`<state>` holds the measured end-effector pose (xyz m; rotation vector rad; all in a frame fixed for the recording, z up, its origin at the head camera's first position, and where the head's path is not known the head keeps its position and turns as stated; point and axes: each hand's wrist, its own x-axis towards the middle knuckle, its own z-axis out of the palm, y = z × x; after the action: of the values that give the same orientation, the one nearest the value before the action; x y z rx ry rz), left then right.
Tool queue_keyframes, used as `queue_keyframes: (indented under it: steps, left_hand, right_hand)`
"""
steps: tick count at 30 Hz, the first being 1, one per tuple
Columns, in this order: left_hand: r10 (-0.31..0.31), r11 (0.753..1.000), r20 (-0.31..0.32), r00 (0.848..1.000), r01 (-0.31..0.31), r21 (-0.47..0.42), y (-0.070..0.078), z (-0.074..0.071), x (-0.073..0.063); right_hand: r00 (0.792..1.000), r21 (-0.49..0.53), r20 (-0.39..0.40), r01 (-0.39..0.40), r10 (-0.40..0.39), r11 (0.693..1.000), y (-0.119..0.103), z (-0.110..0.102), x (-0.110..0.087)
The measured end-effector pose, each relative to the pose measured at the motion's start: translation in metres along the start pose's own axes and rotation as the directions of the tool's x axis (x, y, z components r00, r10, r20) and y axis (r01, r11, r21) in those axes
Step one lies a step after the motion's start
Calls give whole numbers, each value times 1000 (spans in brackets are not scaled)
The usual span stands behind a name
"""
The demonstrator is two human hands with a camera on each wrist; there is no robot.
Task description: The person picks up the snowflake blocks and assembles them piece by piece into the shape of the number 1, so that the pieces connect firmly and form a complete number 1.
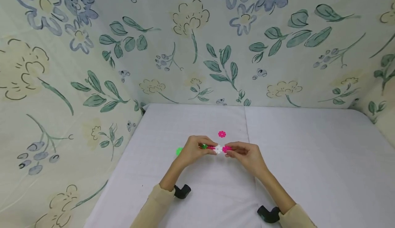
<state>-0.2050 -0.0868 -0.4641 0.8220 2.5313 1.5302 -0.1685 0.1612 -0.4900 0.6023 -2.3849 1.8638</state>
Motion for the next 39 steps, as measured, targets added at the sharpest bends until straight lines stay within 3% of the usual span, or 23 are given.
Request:
queue_keyframes:
  steps: [19,26,31,35,39]
  left_hand:
    - [38,999,15,999,-37,-34,6,2,2]
    - [35,999,35,999,-35,13,5,3,2]
    - [35,998,37,999,-37,44,0,1,1]
    - [85,992,42,995,-89,90,1,1,1]
    - [127,982,21,992,-128,140,3,4,1]
  right_hand:
    - [996,30,-16,87,-86,996,-3,7,1]
    - [998,73,0,55,-55,996,0,11,1]
    - [998,36,-16,69,-68,997,-2,12,4]
    - [1000,38,-25,19,-18,999,-6,12,8]
    - [992,104,-42,-114,119,988,-7,13,14]
